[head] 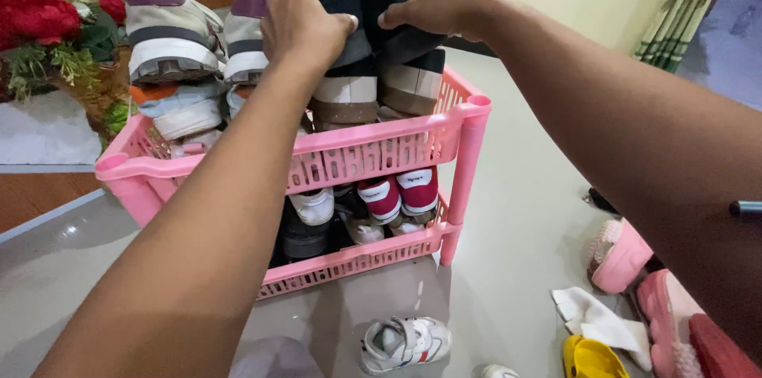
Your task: The person gathers socks and places them inside a pair of black shoes on the floor. They then pick up the shoes and place them on the top shelf of a pink shoe rack, adjusting other shoes to fit them. The person continues to organize shoes on the rack.
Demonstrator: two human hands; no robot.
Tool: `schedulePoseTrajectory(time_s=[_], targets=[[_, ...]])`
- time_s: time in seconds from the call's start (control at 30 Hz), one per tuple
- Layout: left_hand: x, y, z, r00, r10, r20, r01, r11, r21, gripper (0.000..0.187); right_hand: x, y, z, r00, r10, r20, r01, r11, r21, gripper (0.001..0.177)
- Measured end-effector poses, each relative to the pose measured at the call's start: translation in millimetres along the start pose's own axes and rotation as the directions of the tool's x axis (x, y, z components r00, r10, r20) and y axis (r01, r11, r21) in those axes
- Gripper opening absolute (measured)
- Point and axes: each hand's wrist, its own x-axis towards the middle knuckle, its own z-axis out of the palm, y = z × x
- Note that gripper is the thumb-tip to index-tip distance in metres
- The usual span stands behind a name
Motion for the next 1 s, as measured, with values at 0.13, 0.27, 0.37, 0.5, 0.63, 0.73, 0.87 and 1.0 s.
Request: schedulePoseTrajectory(time_s=[0.13, 0.27, 0.37, 0.5, 0.63, 0.73, 0.87, 1.0], targets=[[-3, -4, 13, 0.995, 0.041, 0.091, -0.038, 0.999, -0.027, 0.103, 13, 18, 6, 0.981, -0.103, -0.163, 0.089, 0.992, -0.09, 0.084], [12, 8, 14, 0.988, 0.119, 0.101, -0.127, 0.99, 0.069, 0.093, 52, 34, 13, 0.93, -0.05, -0.363, 0.059, 0.998, 0.012, 0.046], [24, 19, 20, 0.982, 0.167, 0.088, -0.175, 0.98, 0.097, 0.087, 65, 47, 8, 0.878, -0.208, -0.432, 0.133, 0.971, -0.198, 0.054], [7, 22, 27, 0.982, 0.152, 0.11, -0.163, 0.983, 0.09, 0.082, 50, 57, 17, 0.906, -0.18, -0.384, 0.097, 0.969, -0.226, 0.053], [3, 13, 28, 0.984, 0.136, 0.111, -0.147, 0.984, 0.098, 0.109, 34, 60, 18, 0.898, -0.311, -0.312, 0.256, 0.944, -0.206, 0.07], [11, 21, 13, 0.976, 0.107, 0.191, -0.131, 0.985, 0.116, 0.116, 16, 53, 9, 0.909, -0.278, -0.31, 0.237, 0.958, -0.164, 0.08], [37, 14, 15, 0.986, 0.15, 0.077, -0.156, 0.985, 0.078, 0.102, 1, 54, 9, 0.816, -0.332, -0.473, 0.285, 0.943, -0.171, 0.085], [29, 17, 15, 0.989, 0.139, 0.044, -0.141, 0.989, 0.048, 0.096, 2, 63, 14, 0.769, -0.427, -0.477, 0.358, 0.904, -0.232, 0.086]])
